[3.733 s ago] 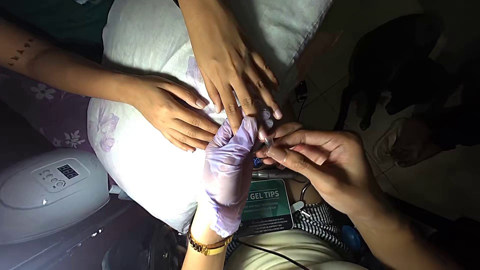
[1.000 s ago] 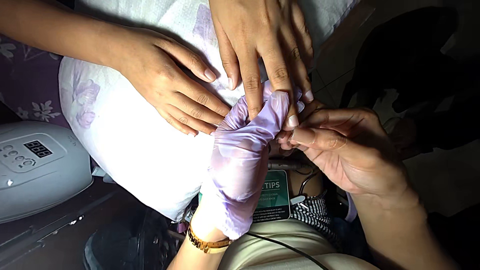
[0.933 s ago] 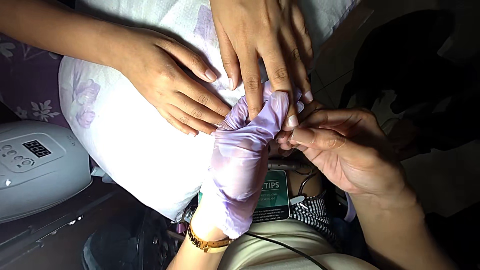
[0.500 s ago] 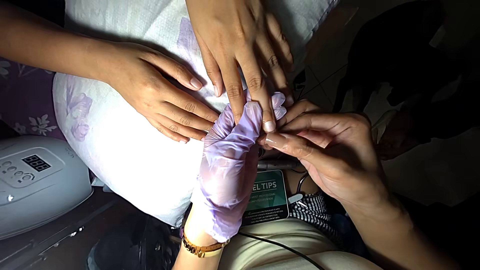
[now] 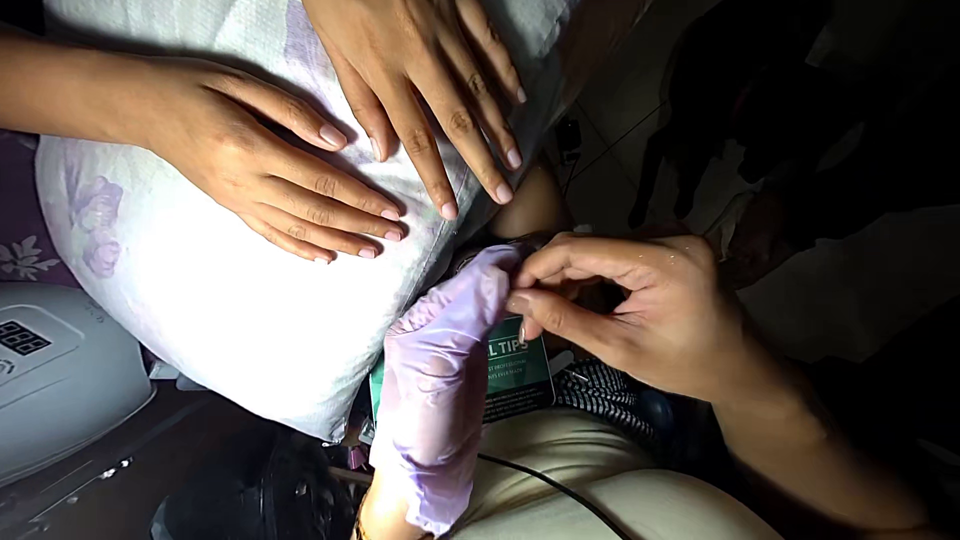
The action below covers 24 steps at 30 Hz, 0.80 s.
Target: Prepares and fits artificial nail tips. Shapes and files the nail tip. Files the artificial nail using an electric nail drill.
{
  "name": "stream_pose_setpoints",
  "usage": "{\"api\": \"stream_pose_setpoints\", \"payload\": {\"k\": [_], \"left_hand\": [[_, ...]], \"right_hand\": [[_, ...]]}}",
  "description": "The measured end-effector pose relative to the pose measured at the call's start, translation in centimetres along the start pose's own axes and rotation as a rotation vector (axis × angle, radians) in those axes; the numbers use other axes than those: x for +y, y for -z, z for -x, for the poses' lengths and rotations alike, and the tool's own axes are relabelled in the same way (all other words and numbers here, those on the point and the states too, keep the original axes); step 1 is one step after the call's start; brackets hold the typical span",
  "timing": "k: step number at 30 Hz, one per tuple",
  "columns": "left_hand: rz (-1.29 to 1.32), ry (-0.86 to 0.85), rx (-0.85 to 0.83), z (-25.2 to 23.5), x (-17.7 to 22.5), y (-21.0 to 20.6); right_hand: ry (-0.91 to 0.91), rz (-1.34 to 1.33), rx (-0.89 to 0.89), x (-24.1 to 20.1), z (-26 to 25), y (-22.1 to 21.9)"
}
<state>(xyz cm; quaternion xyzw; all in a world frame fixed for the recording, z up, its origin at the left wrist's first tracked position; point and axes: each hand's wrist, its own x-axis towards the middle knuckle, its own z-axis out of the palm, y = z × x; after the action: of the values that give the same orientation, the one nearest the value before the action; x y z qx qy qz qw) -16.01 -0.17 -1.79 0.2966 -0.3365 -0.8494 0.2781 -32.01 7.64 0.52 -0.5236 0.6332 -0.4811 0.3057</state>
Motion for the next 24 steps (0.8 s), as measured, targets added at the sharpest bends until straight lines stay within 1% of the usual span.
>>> {"api": "stream_pose_setpoints", "payload": {"k": [2, 4, 5, 6, 7, 9, 10, 11, 12, 16, 18, 21, 24], "left_hand": [[-0.037, -0.018, 0.090, 0.7, 0.5, 0.9], [-0.094, -0.032, 0.177, 1.7, 1.5, 2.1], [-0.121, -0.048, 0.189, 2.4, 2.0, 2.9], [-0.142, -0.067, 0.201, 3.1, 2.4, 3.7], [-0.157, -0.078, 0.219, 3.7, 2.7, 4.3], [-0.169, -0.080, 0.247, 4.9, 2.7, 5.2], [-0.167, -0.071, 0.253, 5.4, 2.6, 5.5], [-0.162, -0.062, 0.251, 5.7, 2.4, 5.7], [-0.143, -0.063, 0.236, 6.0, 2.0, 5.8], [-0.136, -0.094, 0.095, 6.7, 0.8, 5.8], [-0.170, -0.104, 0.050, 6.8, 0.6, 5.6], [-0.201, -0.105, 0.019, 6.8, 0.6, 5.1], [-0.234, -0.140, -0.045, 6.8, 0.6, 5.2]], "right_hand": [[0.057, 0.144, -0.005, 0.2, 0.1, 0.7], [0.061, 0.315, 0.002, 0.9, 0.6, 1.6], [0.049, 0.393, -0.022, 1.2, 1.2, 1.8], [0.031, 0.447, -0.078, 1.6, 2.2, 1.8], [0.016, 0.497, -0.174, 2.0, 3.4, 1.5], [-0.029, 0.603, -0.421, 2.7, 6.2, 0.5], [-0.046, 0.663, -0.511, 3.0, 7.5, -0.3], [-0.047, 0.709, -0.555, 3.4, 8.7, -1.0], [-0.038, 0.742, -0.561, 3.8, 9.7, -1.7], [-0.025, 0.698, -0.491, 5.3, 12.0, -2.3], [-0.002, 0.644, -0.499, 5.2, 12.2, -1.8], [0.004, 0.586, -0.617, 4.2, 11.4, 0.1], [-0.040, 0.540, -0.757, 2.4, 10.6, 2.0]]}}
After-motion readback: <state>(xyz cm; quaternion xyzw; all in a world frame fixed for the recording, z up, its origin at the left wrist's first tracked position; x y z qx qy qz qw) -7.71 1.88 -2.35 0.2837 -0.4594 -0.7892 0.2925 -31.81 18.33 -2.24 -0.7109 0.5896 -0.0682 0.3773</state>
